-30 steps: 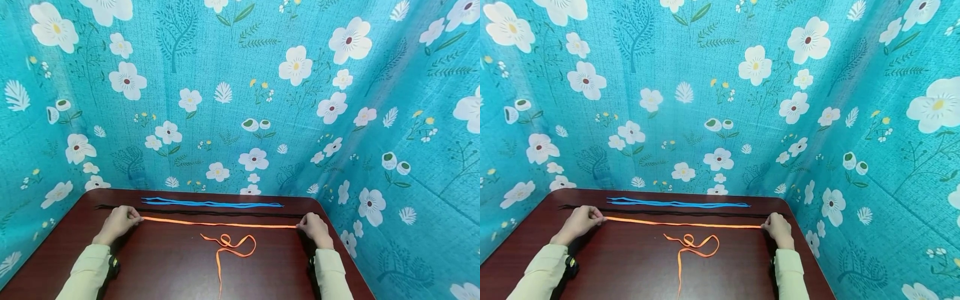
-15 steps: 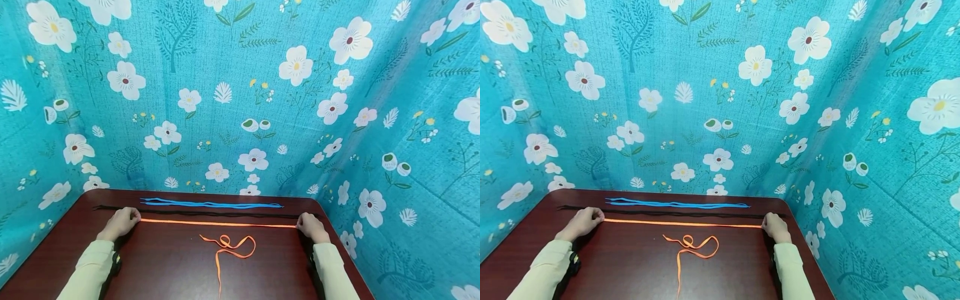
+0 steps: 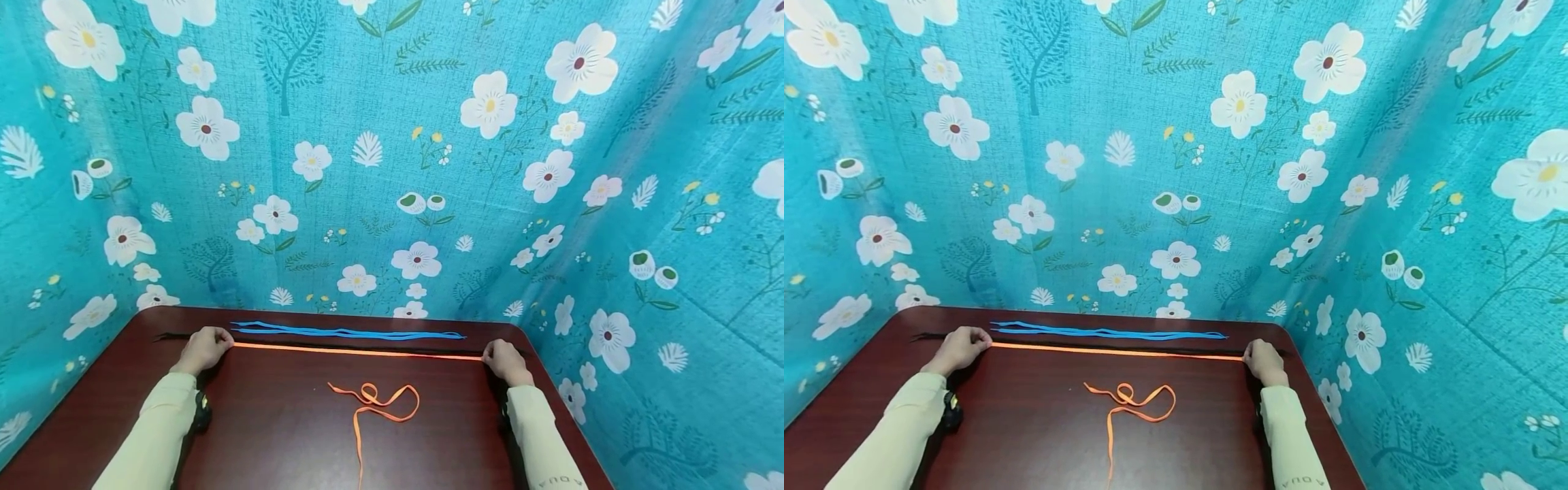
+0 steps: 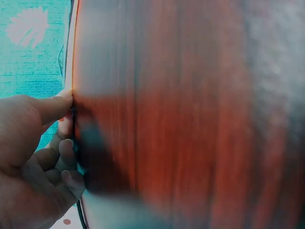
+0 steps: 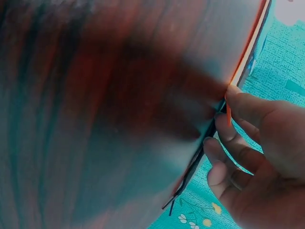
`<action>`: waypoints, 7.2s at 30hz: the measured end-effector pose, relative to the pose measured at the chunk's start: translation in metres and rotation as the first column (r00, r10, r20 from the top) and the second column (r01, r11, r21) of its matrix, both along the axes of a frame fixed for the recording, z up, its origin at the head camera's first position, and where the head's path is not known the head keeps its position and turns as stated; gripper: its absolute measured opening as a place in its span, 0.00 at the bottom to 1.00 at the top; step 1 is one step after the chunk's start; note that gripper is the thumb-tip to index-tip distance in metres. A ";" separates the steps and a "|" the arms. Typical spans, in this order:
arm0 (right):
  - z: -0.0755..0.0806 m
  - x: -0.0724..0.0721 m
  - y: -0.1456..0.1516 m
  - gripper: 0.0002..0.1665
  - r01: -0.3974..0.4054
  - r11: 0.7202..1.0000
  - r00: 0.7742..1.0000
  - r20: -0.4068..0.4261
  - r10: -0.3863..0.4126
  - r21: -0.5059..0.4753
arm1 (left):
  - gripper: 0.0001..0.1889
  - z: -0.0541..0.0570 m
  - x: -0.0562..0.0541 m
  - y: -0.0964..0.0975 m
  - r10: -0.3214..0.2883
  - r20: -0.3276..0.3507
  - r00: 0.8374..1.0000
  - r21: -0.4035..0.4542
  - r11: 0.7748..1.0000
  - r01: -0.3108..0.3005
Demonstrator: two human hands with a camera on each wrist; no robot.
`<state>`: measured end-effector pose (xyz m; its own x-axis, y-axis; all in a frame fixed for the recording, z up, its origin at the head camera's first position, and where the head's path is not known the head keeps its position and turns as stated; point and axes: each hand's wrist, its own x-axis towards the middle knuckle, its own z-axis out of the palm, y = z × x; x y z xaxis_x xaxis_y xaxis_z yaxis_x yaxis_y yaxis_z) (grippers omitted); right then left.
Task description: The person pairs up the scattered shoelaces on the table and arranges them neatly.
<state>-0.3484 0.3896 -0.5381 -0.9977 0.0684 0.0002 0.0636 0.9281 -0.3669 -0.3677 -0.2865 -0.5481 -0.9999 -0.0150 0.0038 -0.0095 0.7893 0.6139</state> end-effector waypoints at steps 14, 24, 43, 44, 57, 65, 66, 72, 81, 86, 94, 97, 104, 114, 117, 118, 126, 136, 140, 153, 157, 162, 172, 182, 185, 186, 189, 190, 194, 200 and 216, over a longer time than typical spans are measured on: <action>-0.005 -0.010 0.003 0.13 0.063 0.997 0.998 0.006 -0.063 -0.041 | 0.07 -0.001 -0.002 0.004 0.077 0.026 0.997 0.018 0.997 -0.078; -0.004 -0.003 0.008 0.07 -0.025 0.992 1.000 0.005 0.025 -0.123 | 0.06 -0.002 0.004 -0.003 0.006 -0.020 1.000 -0.041 0.999 -0.007; 0.001 0.009 0.010 0.05 -0.059 0.991 0.998 0.026 0.063 -0.116 | 0.19 0.012 0.023 0.008 -0.054 -0.040 0.998 -0.216 0.976 0.044; 0.003 0.010 0.009 0.05 -0.052 0.994 0.998 0.031 0.055 -0.099 | 0.21 0.016 0.026 0.010 -0.053 -0.033 0.998 -0.235 0.971 0.044; 0.032 0.043 -0.086 0.10 -0.159 0.986 0.980 0.112 0.164 -0.057 | 0.20 0.069 0.069 0.086 -0.318 0.066 0.946 -0.172 0.930 0.324; 0.030 0.056 -0.145 0.10 -0.238 0.969 0.949 0.200 0.245 -0.060 | 0.22 0.074 0.085 0.125 -0.377 -0.012 0.926 -0.015 0.926 0.377; 0.029 0.057 -0.150 0.10 -0.240 0.969 0.948 0.201 0.247 -0.057 | 0.22 0.074 0.087 0.130 -0.375 -0.020 0.927 0.005 0.927 0.375; 0.025 0.058 -0.172 0.11 -0.247 0.968 0.944 0.212 0.252 -0.048 | 0.20 0.073 0.092 0.158 -0.382 -0.036 0.923 0.098 0.918 0.384; 0.032 0.069 -0.194 0.12 -0.326 0.939 0.928 0.154 0.340 -0.110 | 0.18 0.068 0.097 0.197 -0.493 -0.028 0.870 0.121 0.862 0.492; 0.060 0.083 -0.212 0.09 -0.390 0.907 0.911 0.076 0.406 -0.160 | 0.19 0.070 0.103 0.224 -0.590 -0.088 0.803 0.093 0.798 0.596; 0.099 0.105 -0.234 0.04 -0.470 0.859 0.882 -0.067 0.467 -0.204 | 0.25 0.071 0.111 0.242 -0.607 -0.212 0.766 0.220 0.734 0.642; 0.110 0.112 -0.236 0.05 -0.465 0.857 0.885 -0.122 0.449 -0.222 | 0.23 0.076 0.111 0.241 -0.592 -0.254 0.765 0.333 0.689 0.644; 0.126 0.126 -0.223 0.04 -0.457 0.855 0.888 -0.187 0.421 -0.246 | 0.11 0.096 0.117 0.232 -0.541 -0.302 0.785 0.380 0.687 0.619; 0.139 0.138 -0.203 0.02 -0.410 0.892 0.901 -0.238 0.363 -0.193 | 0.08 0.110 0.122 0.214 -0.439 -0.433 0.787 0.271 0.770 0.578; 0.142 0.141 -0.196 0.03 -0.379 0.905 0.912 -0.242 0.331 -0.192 | 0.08 0.110 0.121 0.210 -0.419 -0.448 0.789 0.265 0.781 0.565; 0.143 0.141 -0.194 0.04 -0.370 0.909 0.916 -0.241 0.321 -0.194 | 0.09 0.110 0.120 0.208 -0.413 -0.449 0.792 0.268 0.783 0.561; 0.148 0.142 -0.181 0.07 -0.327 0.918 0.933 -0.231 0.275 -0.224 | 0.10 0.110 0.117 0.199 -0.383 -0.429 0.818 0.308 0.789 0.531; 0.148 0.138 -0.165 0.10 -0.316 0.916 0.935 -0.242 0.258 -0.246 | 0.10 0.116 0.116 0.177 -0.298 -0.476 0.827 0.275 0.843 0.462; 0.147 0.137 -0.162 0.12 -0.294 0.922 0.945 -0.222 0.241 -0.250 | 0.10 0.115 0.117 0.169 -0.267 -0.486 0.832 0.282 0.853 0.439; 0.146 0.137 -0.149 0.11 -0.206 0.930 0.971 -0.178 0.158 -0.303 | 0.10 0.115 0.117 0.152 -0.213 -0.530 0.821 0.236 0.892 0.384; 0.147 0.135 -0.141 0.11 -0.201 0.929 0.972 -0.178 0.150 -0.311 | 0.10 0.115 0.116 0.145 -0.192 -0.544 0.817 0.218 0.908 0.358; 0.147 0.134 -0.132 0.09 -0.185 0.926 0.975 -0.181 0.130 -0.330 | 0.10 0.115 0.117 0.134 -0.147 -0.551 0.821 0.204 0.931 0.303; 0.142 0.127 -0.115 0.05 -0.138 0.919 0.974 -0.220 0.058 -0.369 | 0.09 0.115 0.119 0.115 -0.065 -0.547 0.835 0.208 0.955 0.211; 0.130 0.119 -0.100 0.07 -0.078 0.942 0.973 -0.230 0.001 -0.326 | 0.10 0.110 0.121 0.099 0.003 -0.540 0.842 0.238 0.960 0.149; 0.129 0.117 -0.095 0.09 -0.059 0.945 0.973 -0.230 -0.017 -0.323 | 0.11 0.110 0.121 0.094 0.018 -0.533 0.846 0.249 0.959 0.136; 0.128 0.117 -0.093 0.09 -0.053 0.945 0.973 -0.231 -0.024 -0.323 | 0.12 0.110 0.121 0.093 0.024 -0.532 0.846 0.249 0.960 0.129; 0.126 0.117 -0.087 0.09 -0.041 0.952 0.968 -0.249 -0.037 -0.304 | 0.12 0.109 0.121 0.088 0.035 -0.533 0.846 0.250 0.961 0.118; 0.126 0.117 -0.086 0.09 -0.038 0.954 0.965 -0.258 -0.042 -0.297 | 0.12 0.109 0.121 0.087 0.040 -0.534 0.844 0.249 0.962 0.112; 0.124 0.116 -0.080 0.08 -0.028 0.962 0.956 -0.287 -0.054 -0.271 | 0.12 0.107 0.119 0.082 0.069 -0.546 0.835 0.235 0.969 0.073; 0.123 0.117 -0.076 0.09 0.011 0.960 0.956 -0.279 -0.093 -0.281 | 0.12 0.101 0.117 0.076 0.095 -0.523 0.847 0.226 0.974 0.031; 0.120 0.121 -0.060 0.10 0.078 0.946 0.956 -0.246 -0.160 -0.313 | 0.10 0.087 0.113 0.056 0.136 -0.504 0.853 0.154 0.986 -0.066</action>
